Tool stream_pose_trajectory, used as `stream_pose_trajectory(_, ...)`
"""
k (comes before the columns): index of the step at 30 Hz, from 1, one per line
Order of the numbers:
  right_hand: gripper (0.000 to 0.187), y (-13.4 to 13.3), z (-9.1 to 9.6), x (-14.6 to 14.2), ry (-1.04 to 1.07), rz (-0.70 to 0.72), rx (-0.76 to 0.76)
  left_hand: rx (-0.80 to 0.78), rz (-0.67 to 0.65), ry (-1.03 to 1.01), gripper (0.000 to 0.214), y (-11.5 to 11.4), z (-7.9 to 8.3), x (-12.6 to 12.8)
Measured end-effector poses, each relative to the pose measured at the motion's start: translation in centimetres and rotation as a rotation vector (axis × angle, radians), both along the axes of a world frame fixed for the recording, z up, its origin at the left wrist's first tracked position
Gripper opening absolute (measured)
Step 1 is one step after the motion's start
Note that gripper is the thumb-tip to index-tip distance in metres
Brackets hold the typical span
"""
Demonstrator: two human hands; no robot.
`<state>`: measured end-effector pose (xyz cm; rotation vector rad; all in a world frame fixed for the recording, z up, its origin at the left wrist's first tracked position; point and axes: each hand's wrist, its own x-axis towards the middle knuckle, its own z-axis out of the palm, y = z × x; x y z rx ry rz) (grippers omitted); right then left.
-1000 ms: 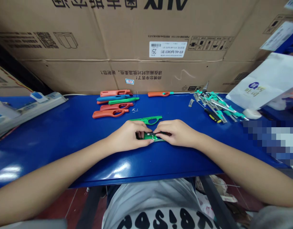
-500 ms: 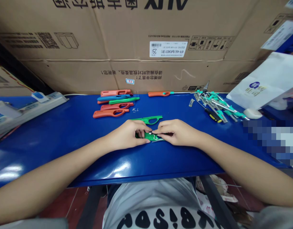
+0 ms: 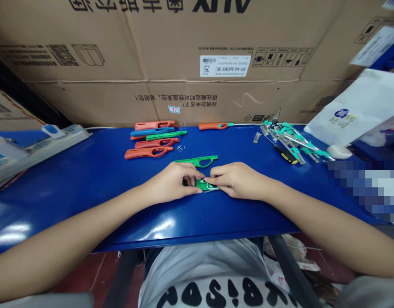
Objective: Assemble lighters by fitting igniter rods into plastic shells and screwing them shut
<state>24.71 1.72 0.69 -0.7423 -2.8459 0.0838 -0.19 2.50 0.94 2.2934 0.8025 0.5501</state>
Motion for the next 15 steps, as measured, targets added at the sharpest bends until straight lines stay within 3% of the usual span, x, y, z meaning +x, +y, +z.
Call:
stream_pose_trajectory(4, 0.031, -0.2, 0.5, 0.0, -0.034, -0.012, -0.008, 0.067, -0.008, 0.041, 0.028, -0.1, 0.2, -0.1)
stream_pose_trajectory(8, 0.030, 0.2, 1.2, 0.9, 0.124, -0.067, -0.118, 0.240, -0.032, 0.113, 0.034, -0.6, 0.2, -0.2)
stream_pose_trajectory(15, 0.031, 1.4, 2.4, 3.0, 0.148, -0.388, 0.067, 0.414, -0.063, 0.252, 0.036, -1.7, 0.9, -0.4)
